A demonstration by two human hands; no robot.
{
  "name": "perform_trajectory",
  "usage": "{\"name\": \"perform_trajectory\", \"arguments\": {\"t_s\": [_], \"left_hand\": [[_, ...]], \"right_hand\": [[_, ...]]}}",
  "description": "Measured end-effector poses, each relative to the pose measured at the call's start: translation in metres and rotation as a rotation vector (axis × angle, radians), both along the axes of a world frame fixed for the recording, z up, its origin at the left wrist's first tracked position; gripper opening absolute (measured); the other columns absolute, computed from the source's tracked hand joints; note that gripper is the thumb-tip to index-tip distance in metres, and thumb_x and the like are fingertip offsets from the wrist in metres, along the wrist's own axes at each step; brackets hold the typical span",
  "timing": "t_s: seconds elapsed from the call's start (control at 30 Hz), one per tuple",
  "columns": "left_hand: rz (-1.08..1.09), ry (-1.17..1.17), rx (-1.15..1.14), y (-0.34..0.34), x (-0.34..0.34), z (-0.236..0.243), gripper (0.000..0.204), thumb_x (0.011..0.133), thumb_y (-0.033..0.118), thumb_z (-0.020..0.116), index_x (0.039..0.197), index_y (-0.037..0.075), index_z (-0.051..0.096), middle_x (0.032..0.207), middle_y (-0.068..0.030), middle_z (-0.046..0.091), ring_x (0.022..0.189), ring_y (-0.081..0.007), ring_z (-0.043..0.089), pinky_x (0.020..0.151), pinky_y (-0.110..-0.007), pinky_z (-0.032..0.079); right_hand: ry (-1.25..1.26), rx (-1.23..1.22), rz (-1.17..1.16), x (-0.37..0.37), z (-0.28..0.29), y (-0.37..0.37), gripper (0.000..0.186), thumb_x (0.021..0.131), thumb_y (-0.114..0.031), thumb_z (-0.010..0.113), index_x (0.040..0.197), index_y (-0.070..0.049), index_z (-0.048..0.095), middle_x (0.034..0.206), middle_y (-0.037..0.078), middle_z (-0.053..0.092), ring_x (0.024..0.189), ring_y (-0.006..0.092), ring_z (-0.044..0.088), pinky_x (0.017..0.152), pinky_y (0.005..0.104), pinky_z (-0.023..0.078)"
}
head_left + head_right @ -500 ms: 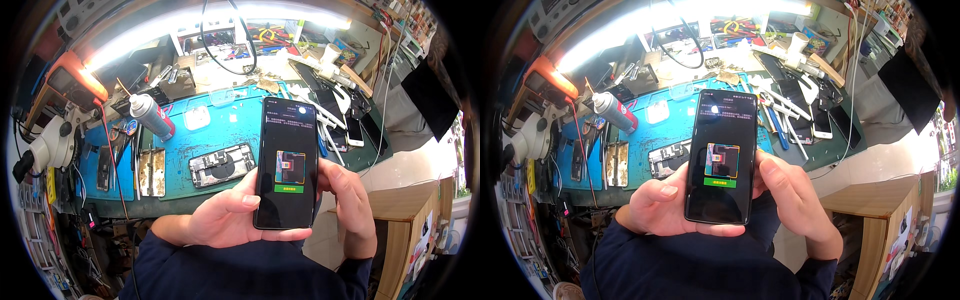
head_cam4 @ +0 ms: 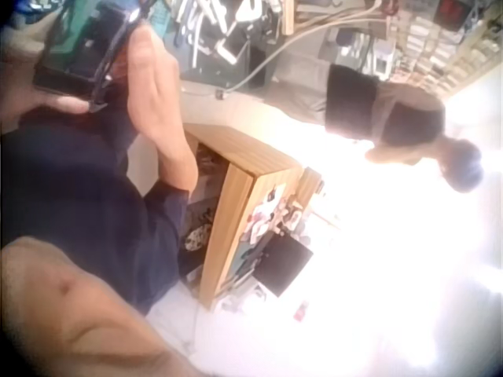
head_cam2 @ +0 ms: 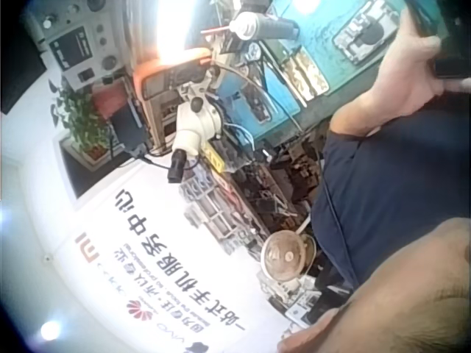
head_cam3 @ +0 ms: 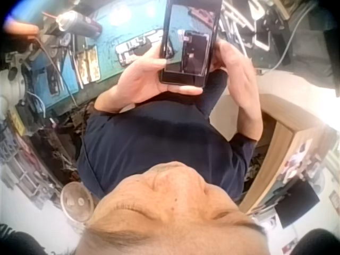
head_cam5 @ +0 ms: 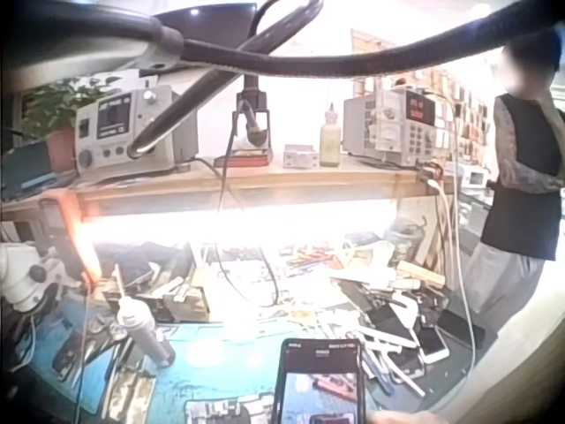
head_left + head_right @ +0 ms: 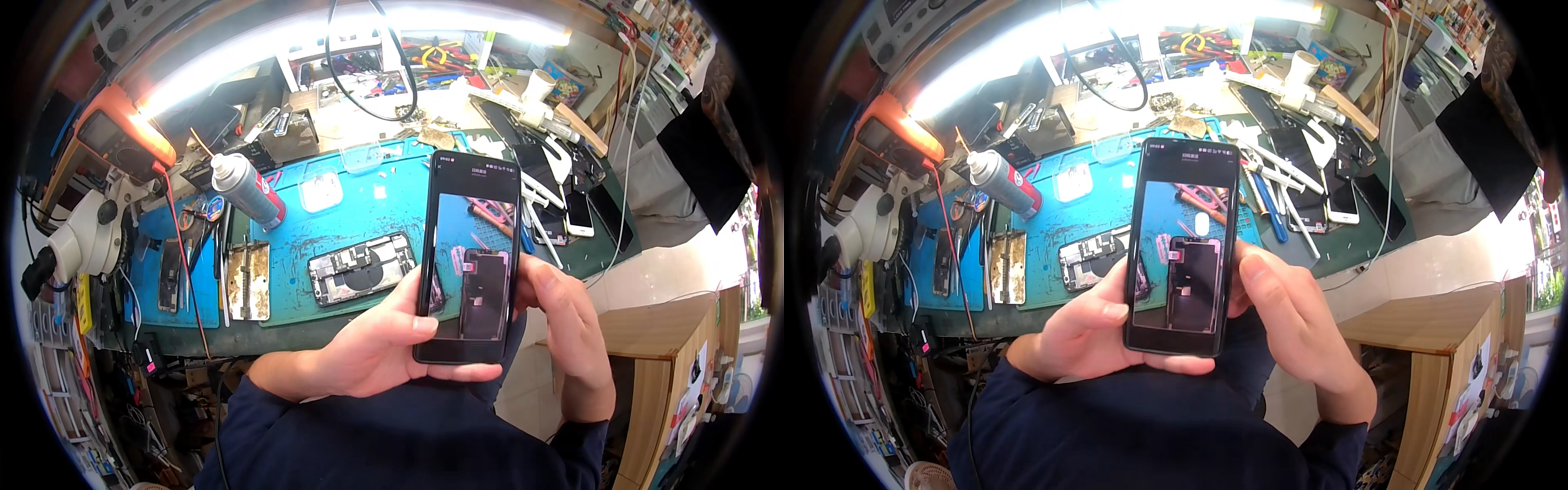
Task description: The person uses a screwdriver to remove screws from a disassembled smartphone chassis on a workbench. They then use tweezers to handle small components and a spudger to pry open parts of the device, working on the internal circuitry.
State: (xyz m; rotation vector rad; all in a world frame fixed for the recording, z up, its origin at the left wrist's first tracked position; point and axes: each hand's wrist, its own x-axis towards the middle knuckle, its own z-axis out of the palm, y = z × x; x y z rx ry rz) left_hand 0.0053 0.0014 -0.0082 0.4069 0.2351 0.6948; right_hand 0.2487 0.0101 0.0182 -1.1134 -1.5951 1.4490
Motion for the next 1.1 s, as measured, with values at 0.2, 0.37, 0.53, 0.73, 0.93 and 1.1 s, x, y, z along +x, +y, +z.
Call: {"name": "perform_trajectory", "arguments": {"t_s": [0.2,0.37,0.53,0.73,0.93,1.1], "left_hand": [[0.251,0.209,0.162,-0.001,-0.005,-0.045,0.067,0.113,0.044,0.048,0.166,0.011,0.023,0.158,-0.0176,0.049,0.140,-0.0337,0.058,0.098,-0.058,0.064],[0.409,0.252,0.191,-0.021,-0.038,-0.086,0.074,0.114,0.060,0.028,0.167,0.008,0.024,0.158,-0.0222,0.050,0.140,-0.0410,0.059,0.092,-0.057,0.067],[0.513,0.338,0.333,-0.031,-0.066,-0.095,0.083,0.112,0.065,0.025,0.168,0.005,0.018,0.162,-0.0344,0.037,0.143,-0.0577,0.047,0.086,-0.065,0.067],[0.478,0.283,0.327,-0.041,-0.080,-0.099,0.088,0.110,0.070,0.028,0.169,0.007,0.015,0.165,-0.0342,0.032,0.146,-0.0587,0.043,0.087,-0.069,0.065],[0.448,0.316,0.307,-0.051,-0.087,-0.097,0.092,0.108,0.074,0.027,0.169,0.008,0.011,0.165,-0.0336,0.032,0.146,-0.0595,0.043,0.088,-0.071,0.063],[0.493,0.317,0.189,-0.072,-0.105,-0.085,0.093,0.094,-0.004,0.063,0.170,0.011,0.012,0.162,-0.0272,0.040,0.147,-0.0535,0.046,0.095,-0.068,0.062]], "right_hand": [[-0.718,0.641,-0.317,-0.002,-0.060,0.002,0.046,0.105,-0.030,0.067,0.137,0.003,0.064,0.119,0.018,0.073,0.101,0.0348,0.071,0.083,0.0412,0.058],[-0.883,0.759,-0.280,-0.028,-0.097,-0.026,0.083,0.079,-0.044,0.090,0.143,-0.001,0.061,0.143,0.017,0.059,0.120,0.0369,0.059,0.099,0.0466,0.051],[-1.026,0.739,-0.229,-0.047,-0.112,-0.038,0.089,0.071,-0.044,0.093,0.145,-0.008,0.062,0.150,0.016,0.054,0.128,0.0363,0.053,0.106,0.0476,0.045],[-1.141,0.913,-0.076,-0.030,-0.106,-0.035,0.072,0.071,-0.028,0.088,0.137,-0.008,0.068,0.146,0.016,0.061,0.125,0.0309,0.059,0.100,0.0422,0.053],[-1.053,1.071,-0.092,-0.022,-0.094,-0.026,0.044,0.085,-0.006,0.074,0.129,-0.005,0.073,0.131,0.015,0.071,0.118,0.0307,0.070,0.094,0.0411,0.060],[-0.950,1.014,-0.279,-0.015,-0.095,-0.027,0.052,0.086,0.007,0.067,0.137,-0.001,0.067,0.132,0.017,0.072,0.119,0.0344,0.071,0.101,0.0446,0.057]]}}
